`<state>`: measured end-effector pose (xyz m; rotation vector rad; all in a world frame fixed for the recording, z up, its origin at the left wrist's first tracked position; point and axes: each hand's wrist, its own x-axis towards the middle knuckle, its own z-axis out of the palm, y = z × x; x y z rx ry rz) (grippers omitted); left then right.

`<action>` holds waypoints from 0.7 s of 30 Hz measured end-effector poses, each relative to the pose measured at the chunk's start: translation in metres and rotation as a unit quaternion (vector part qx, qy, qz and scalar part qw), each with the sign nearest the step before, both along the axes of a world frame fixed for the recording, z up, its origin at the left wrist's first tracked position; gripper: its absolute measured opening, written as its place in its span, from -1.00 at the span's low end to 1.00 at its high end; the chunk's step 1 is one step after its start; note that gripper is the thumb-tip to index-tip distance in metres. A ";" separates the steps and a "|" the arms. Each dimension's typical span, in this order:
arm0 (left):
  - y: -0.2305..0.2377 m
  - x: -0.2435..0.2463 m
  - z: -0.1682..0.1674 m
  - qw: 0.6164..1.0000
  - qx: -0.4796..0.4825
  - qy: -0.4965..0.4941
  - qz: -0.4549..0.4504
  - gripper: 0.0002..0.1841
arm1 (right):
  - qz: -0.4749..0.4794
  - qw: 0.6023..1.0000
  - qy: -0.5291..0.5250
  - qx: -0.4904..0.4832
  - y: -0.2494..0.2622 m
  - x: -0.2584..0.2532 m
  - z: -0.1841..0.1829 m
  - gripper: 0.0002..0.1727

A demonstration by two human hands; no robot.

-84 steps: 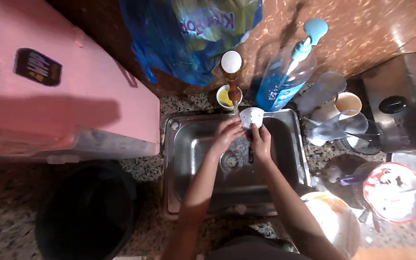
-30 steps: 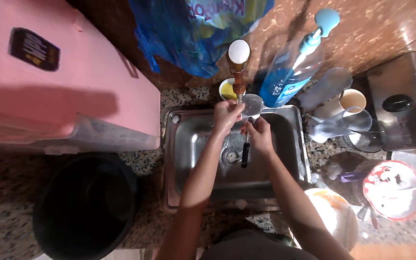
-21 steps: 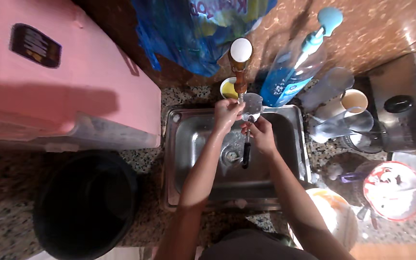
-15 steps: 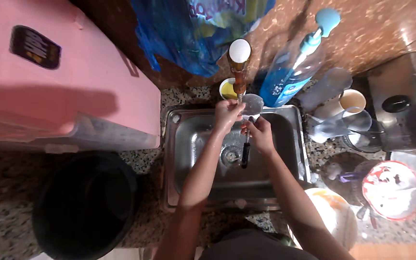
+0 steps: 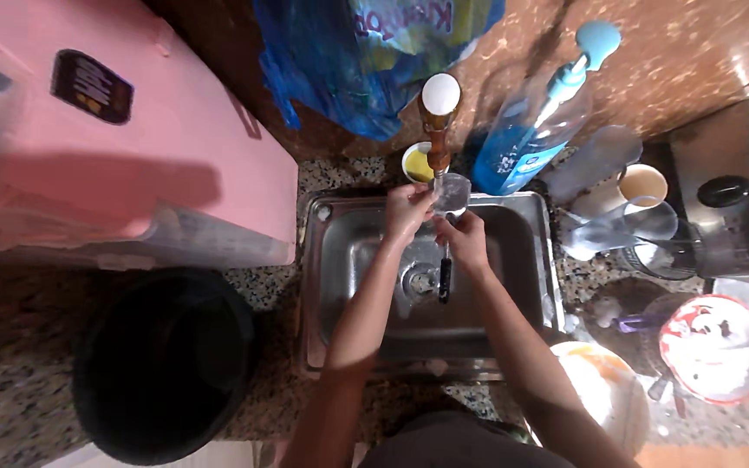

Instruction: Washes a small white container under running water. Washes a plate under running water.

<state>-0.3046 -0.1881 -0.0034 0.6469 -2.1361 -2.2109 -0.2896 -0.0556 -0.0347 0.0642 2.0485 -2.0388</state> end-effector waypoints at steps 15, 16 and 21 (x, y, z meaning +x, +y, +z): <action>-0.004 0.047 -0.028 0.993 -0.008 0.061 -0.098 -0.81 | -0.108 0.994 -0.006 -0.025 0.023 -0.014 0.002 -0.31; -0.005 0.051 -0.033 0.995 -0.004 0.067 -0.080 -0.82 | -0.090 0.993 -0.025 -0.065 0.028 -0.015 0.004 -0.34; -0.004 0.059 -0.032 0.998 0.005 0.068 -0.016 -0.84 | 0.001 0.988 -0.031 -0.150 0.031 -0.004 -0.002 -0.66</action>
